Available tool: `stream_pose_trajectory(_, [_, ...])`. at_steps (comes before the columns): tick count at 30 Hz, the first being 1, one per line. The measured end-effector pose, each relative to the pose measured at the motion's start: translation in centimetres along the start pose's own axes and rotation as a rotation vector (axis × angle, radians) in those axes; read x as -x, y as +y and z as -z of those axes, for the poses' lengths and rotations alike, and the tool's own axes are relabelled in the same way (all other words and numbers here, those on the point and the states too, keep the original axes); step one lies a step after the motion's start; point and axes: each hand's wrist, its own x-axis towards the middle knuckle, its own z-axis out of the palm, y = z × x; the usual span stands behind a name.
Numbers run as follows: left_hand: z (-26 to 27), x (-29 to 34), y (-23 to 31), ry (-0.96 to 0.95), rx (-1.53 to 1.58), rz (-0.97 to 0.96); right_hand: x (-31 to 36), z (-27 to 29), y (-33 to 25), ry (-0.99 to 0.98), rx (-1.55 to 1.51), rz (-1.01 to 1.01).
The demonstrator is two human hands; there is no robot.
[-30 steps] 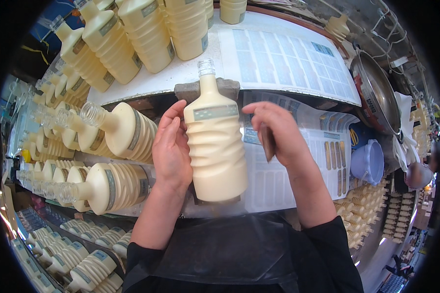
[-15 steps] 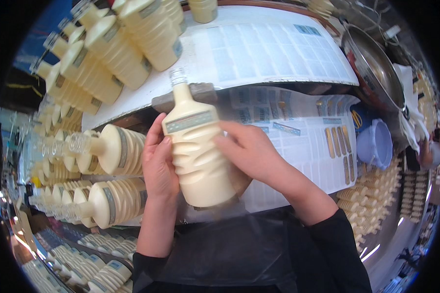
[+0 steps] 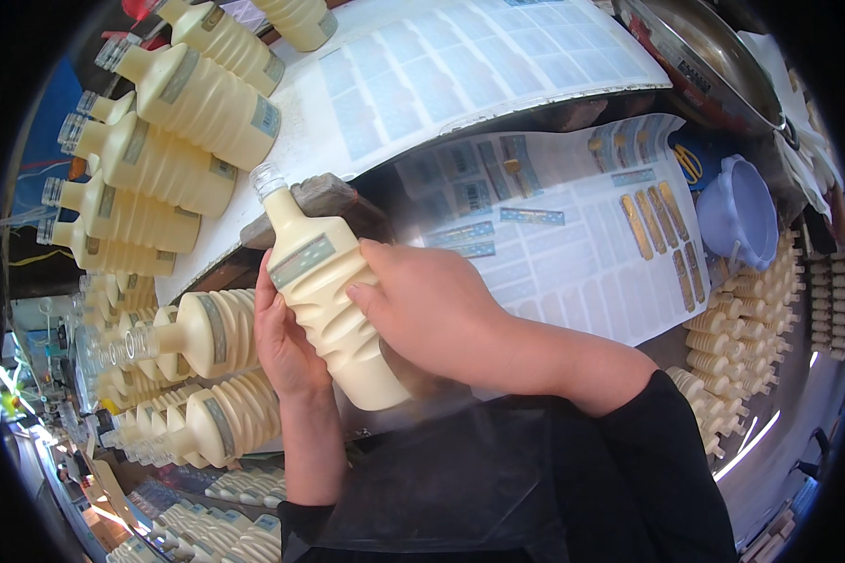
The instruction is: The person applies labels to cream-colored plastic bottles by hand. They pick up each bottle, align and press a label onto its surface, then place the labeled bottle aside. The process repeats for multiple bottles.
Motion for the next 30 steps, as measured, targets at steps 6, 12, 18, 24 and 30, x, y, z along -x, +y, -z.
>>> stream_pose_trajectory(6, [0.2,-0.2,-0.2,0.005,-0.007,0.000,-0.3,0.8,-0.1,-0.086,-0.002,-0.031])
stream_pose_trajectory(12, [0.0,0.2,0.2,-0.008,0.023,-0.002,-0.6,0.3,1.2,-0.056,-0.041,0.017])
stream_pose_trajectory(18, [-0.9,0.5,1.1,0.057,-0.056,0.007,-1.0,-0.2,3.1,-0.111,-0.260,-0.045])
stream_pose_trajectory(24, [-0.4,-0.3,1.3,0.001,0.039,0.011,-3.2,0.4,3.4,-0.043,-0.532,-0.121])
stream_pose_trajectory(30, [-0.2,-1.3,0.3,0.162,-0.078,0.012,-5.1,-0.6,2.5,-0.091,-0.515,-0.194])
